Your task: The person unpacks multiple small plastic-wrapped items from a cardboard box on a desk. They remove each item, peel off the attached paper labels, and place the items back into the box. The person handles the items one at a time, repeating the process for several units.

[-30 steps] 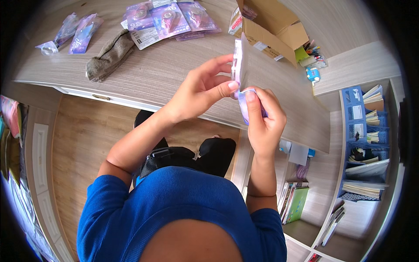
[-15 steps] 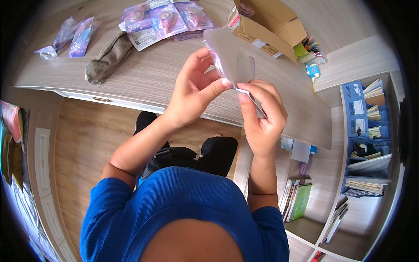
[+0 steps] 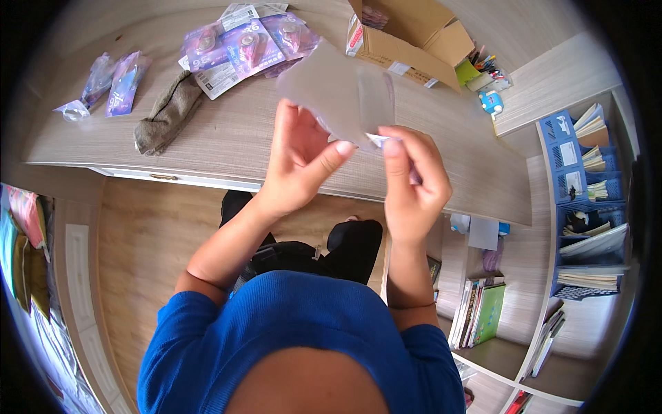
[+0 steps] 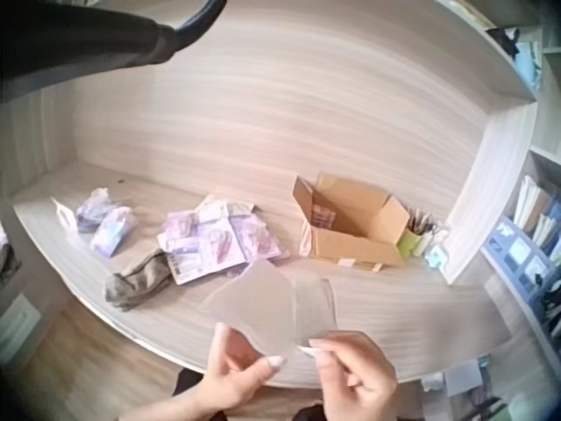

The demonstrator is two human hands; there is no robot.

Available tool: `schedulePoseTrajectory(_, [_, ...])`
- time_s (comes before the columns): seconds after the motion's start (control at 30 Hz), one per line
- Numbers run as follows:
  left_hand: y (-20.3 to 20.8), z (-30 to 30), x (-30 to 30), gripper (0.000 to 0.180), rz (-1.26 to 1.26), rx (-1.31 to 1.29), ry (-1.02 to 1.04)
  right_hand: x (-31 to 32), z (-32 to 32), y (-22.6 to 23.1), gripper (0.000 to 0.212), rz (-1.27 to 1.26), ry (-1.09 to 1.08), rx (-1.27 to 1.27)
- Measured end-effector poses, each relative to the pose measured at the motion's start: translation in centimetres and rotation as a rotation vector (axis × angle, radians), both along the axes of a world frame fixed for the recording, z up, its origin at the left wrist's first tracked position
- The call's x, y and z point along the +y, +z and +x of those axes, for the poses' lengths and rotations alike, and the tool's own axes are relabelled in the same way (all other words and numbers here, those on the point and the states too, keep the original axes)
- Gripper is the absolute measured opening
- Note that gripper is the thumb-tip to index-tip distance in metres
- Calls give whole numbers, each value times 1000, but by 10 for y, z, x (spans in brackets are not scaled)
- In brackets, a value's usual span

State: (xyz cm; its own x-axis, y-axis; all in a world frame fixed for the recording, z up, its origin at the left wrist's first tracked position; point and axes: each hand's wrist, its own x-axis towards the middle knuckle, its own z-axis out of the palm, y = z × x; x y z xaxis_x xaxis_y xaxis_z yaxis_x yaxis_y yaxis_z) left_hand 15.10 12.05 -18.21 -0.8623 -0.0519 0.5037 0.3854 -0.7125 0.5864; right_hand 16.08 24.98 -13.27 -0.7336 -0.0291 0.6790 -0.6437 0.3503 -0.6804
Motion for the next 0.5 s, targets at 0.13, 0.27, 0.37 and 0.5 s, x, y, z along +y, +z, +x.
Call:
schedulePoseTrajectory(0.13, [3, -5, -1, 70, -113, -38, 1, -4, -6, -7, 12, 147, -31, 186])
schedulePoseTrajectory(0.27, [6, -3, -6, 66, -171, -55, -34, 4, -3, -4, 16, -157, 22, -286])
schedulePoseTrajectory(0.37, [4, -5, -11, 62, -243, -16, -15, 14, -8, -7, 20, -304, 157, -458])
schedulePoseTrajectory(0.5, [9, -7, -15, 57, -297, -130, -31, 16, -5, -10, 17, -153, 127, -362])
